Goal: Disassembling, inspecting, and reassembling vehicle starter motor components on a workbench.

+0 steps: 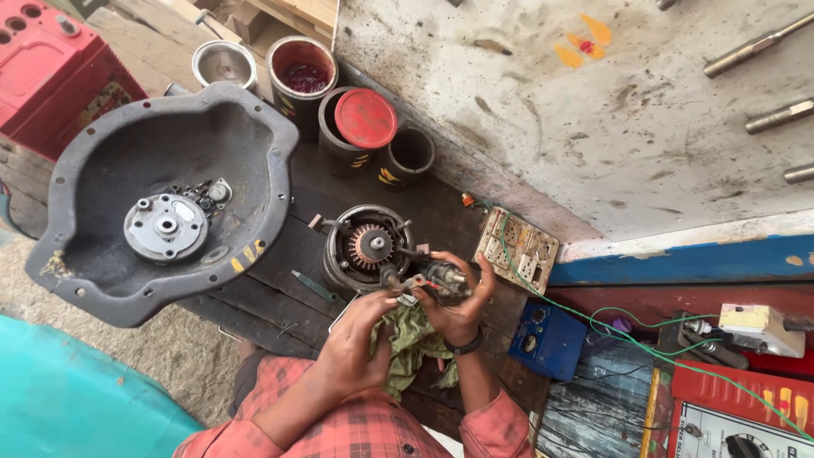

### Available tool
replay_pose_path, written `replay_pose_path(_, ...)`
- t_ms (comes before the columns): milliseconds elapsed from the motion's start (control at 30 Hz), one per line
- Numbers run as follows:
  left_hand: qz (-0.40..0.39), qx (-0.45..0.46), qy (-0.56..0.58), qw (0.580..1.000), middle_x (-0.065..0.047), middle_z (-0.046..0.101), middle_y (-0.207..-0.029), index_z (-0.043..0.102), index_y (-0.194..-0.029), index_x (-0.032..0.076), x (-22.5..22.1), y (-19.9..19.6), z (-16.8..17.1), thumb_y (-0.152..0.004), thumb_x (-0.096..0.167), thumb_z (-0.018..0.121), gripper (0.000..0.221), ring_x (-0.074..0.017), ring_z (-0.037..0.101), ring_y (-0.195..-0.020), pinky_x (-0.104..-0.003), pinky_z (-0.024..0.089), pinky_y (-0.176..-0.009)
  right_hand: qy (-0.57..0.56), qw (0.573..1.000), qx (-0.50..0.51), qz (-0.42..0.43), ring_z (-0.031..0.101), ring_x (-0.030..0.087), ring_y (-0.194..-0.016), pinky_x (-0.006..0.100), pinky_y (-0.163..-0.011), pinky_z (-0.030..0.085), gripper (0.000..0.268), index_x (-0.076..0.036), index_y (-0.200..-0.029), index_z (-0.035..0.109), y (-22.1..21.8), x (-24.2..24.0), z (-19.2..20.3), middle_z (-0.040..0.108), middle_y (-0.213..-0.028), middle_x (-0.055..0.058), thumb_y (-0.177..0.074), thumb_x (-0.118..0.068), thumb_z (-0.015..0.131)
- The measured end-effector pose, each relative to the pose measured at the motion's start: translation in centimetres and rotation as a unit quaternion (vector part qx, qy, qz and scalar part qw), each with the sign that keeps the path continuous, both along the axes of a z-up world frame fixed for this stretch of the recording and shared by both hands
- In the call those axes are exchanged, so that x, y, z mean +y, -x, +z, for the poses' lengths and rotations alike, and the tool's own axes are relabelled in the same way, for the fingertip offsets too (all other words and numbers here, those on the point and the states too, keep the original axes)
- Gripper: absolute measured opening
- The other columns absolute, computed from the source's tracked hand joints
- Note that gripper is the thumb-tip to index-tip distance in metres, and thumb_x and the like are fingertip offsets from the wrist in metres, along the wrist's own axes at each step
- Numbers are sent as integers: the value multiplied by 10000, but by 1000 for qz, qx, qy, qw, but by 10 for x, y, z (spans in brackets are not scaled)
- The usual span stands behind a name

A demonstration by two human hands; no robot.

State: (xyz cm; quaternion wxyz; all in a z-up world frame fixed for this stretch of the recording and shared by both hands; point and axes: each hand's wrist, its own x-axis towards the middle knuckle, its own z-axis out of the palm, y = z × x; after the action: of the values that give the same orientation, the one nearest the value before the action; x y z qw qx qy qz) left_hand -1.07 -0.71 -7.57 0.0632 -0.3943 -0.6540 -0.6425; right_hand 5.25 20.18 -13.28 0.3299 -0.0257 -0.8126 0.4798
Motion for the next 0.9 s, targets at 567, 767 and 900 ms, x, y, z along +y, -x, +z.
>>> replay_pose_path(567,106,-111,-14,988,-154,624,-998,506,-1209,18,25,-18,-39,-819,-72,773,482,-287,675,-869,-366,566,-751,35,999,-26,23,696,230,-1107,333,-956,600,1051,-61,-1585,84,9,-1,17,613,-1349,240,-885,-262,841)
replay_pose_path(767,96,-66,-5,993,-156,623,-984,581,-1102,10,19,-5,3,-803,-148,665,349,-317,673,-830,-383,552,-695,24,999,-20,44,679,245,-1132,344,-961,592,1046,-75,-1581,76,12,3,15,601,-1344,239,-899,-273,844)
replay_pose_path(900,84,-19,2,996,-141,649,-1000,625,-1015,13,16,8,22,-729,-176,605,343,-336,690,-817,-396,554,-663,79,996,-13,47,671,241,-1130,359,-996,576,1044,-87,-1606,85,15,4,20,617,-1335,226,-901,-217,844)
